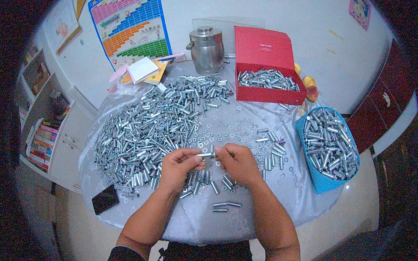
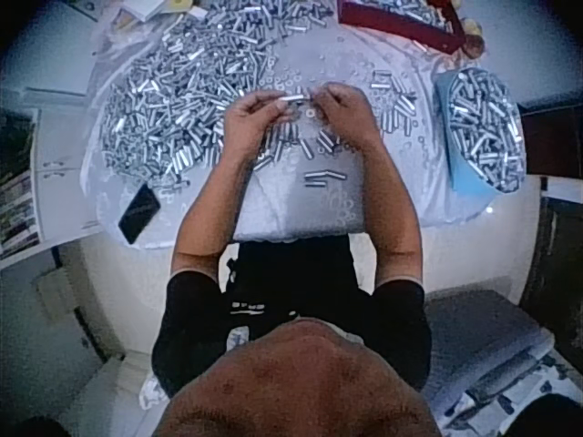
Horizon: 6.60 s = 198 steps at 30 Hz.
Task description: The person repeatedly picks up small metal cylindrical fasteners and washers from a large pile on a table. They insert the washers into the fasteners by hand and place the assembled units into a blue container. The process is continuous and repetitive throughout the clip.
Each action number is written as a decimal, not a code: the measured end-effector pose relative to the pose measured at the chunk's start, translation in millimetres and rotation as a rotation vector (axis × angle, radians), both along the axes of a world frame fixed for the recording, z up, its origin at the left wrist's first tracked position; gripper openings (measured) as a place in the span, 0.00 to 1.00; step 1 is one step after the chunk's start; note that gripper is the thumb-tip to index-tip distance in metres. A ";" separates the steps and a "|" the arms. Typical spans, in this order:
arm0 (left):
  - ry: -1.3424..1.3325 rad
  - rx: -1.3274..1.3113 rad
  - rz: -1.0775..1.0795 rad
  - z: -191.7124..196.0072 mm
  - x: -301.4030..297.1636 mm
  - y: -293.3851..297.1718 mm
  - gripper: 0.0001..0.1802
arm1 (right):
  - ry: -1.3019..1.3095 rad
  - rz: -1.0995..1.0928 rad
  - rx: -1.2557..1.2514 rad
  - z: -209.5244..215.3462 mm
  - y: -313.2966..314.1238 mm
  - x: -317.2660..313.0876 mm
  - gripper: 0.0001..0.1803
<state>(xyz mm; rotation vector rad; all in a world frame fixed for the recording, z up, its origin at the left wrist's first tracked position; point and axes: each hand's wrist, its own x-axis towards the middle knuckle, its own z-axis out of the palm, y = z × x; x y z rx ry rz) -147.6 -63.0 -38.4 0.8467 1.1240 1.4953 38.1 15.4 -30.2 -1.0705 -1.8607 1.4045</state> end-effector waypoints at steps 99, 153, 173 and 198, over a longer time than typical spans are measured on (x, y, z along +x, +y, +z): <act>0.877 0.668 -0.238 14.2 225.9 173.6 0.15 | -0.869 -0.824 1.017 66.9 26.8 196.0 0.10; 1.622 0.121 0.284 6.8 -43.6 53.0 0.12 | -0.549 -0.201 0.544 -16.6 33.3 27.9 0.09; 1.750 0.077 0.250 -13.4 -43.9 84.7 0.08 | -0.446 -0.206 0.758 -24.2 21.0 -2.9 0.11; -0.392 -0.058 -0.052 -3.6 -24.4 31.0 0.20 | 0.104 -0.174 0.198 -6.7 -0.3 -19.2 0.10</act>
